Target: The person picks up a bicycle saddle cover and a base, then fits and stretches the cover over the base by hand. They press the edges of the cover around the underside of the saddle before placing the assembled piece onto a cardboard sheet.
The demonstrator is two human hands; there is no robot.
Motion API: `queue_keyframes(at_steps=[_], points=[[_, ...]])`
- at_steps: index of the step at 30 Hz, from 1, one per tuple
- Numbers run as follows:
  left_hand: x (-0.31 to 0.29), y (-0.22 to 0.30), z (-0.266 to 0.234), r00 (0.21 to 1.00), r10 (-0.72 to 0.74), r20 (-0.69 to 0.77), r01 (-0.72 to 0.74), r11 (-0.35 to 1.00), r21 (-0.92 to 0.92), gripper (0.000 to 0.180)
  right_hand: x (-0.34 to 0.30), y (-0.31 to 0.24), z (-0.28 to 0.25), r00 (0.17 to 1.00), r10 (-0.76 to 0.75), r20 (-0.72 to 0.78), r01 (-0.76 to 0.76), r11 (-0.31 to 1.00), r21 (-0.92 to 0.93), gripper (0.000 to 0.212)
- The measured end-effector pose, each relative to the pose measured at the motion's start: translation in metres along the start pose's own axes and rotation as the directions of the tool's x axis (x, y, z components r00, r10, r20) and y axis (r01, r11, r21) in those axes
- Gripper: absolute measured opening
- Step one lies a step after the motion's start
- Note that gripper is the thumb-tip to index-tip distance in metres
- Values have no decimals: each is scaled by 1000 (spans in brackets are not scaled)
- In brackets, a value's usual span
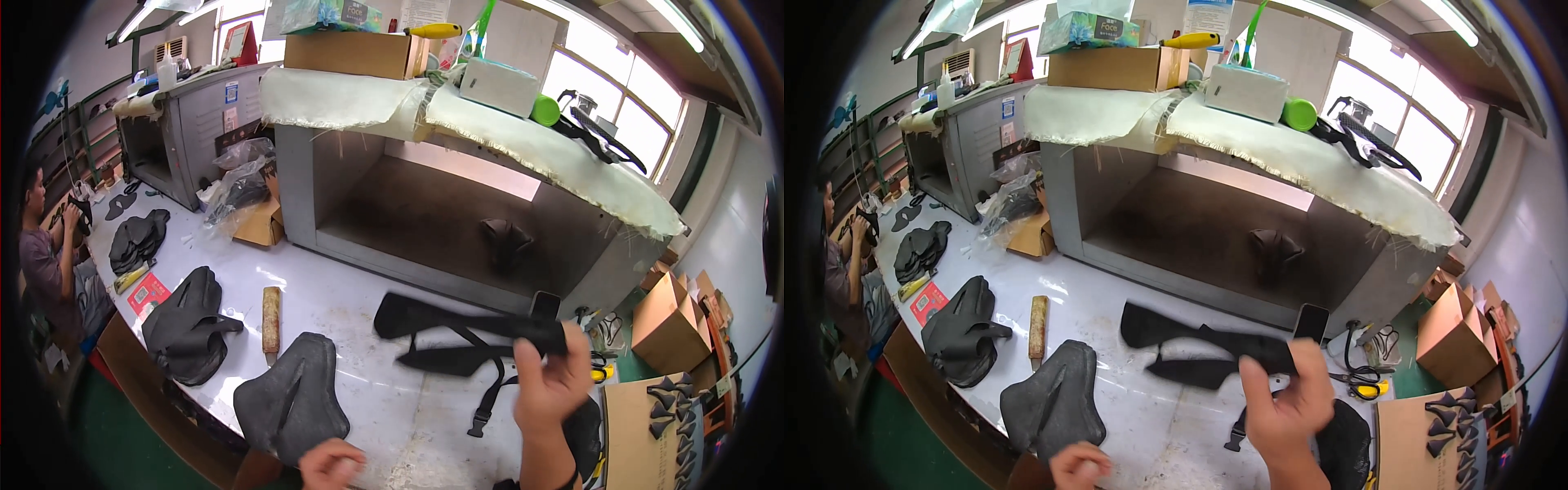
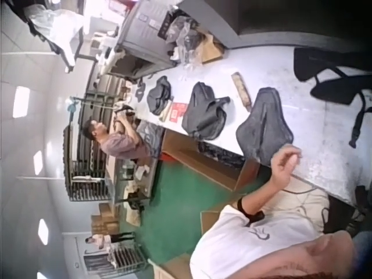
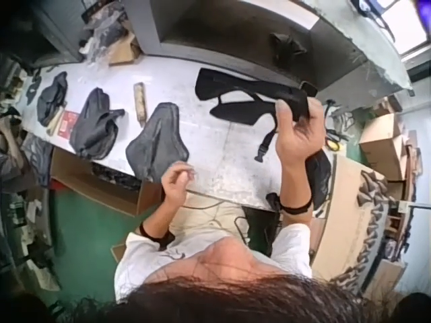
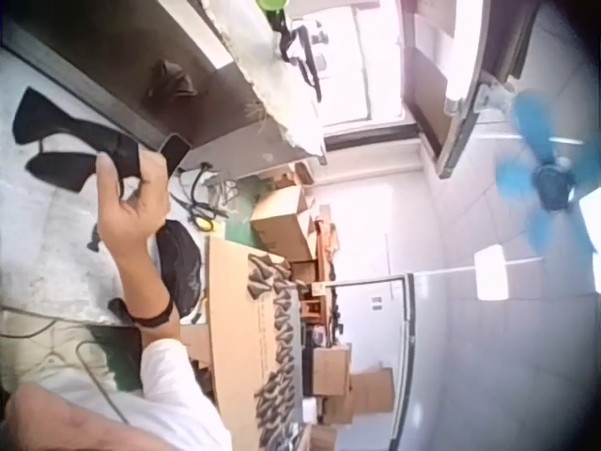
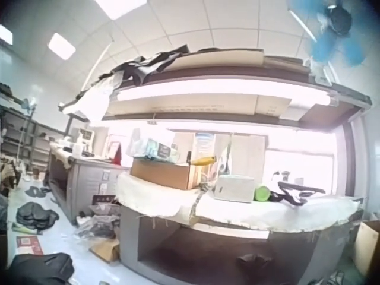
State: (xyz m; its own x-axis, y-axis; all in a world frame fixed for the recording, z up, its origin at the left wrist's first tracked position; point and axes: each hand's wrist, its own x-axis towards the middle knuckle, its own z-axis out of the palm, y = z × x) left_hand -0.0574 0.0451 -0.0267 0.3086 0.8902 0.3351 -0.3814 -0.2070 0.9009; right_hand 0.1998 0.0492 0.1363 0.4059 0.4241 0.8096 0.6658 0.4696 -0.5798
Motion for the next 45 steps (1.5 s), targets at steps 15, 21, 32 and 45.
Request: queue_keyframes(at_steps=[15, 21, 32, 45], points=[[6, 44, 56, 584, -470, 662, 520, 843, 140, 20, -125, -63, -69, 280, 570, 773, -844, 529, -85, 14], [-9, 31, 68, 460, -667, 586, 594, 722, 356, 24, -134, -44, -84, 210, 652, 728, -792, 550, -264, 25], [-14, 46, 85, 684, -576, 447, 614, 786, 72, 9, -200, -10, -79, -110, 499, 859, -865, -475, 165, 13], [-3, 46, 77, 601, -682, 416, 749, 663, 4, 9, -174, -29, -78, 212, 708, 674, -966, 257, 34, 19]])
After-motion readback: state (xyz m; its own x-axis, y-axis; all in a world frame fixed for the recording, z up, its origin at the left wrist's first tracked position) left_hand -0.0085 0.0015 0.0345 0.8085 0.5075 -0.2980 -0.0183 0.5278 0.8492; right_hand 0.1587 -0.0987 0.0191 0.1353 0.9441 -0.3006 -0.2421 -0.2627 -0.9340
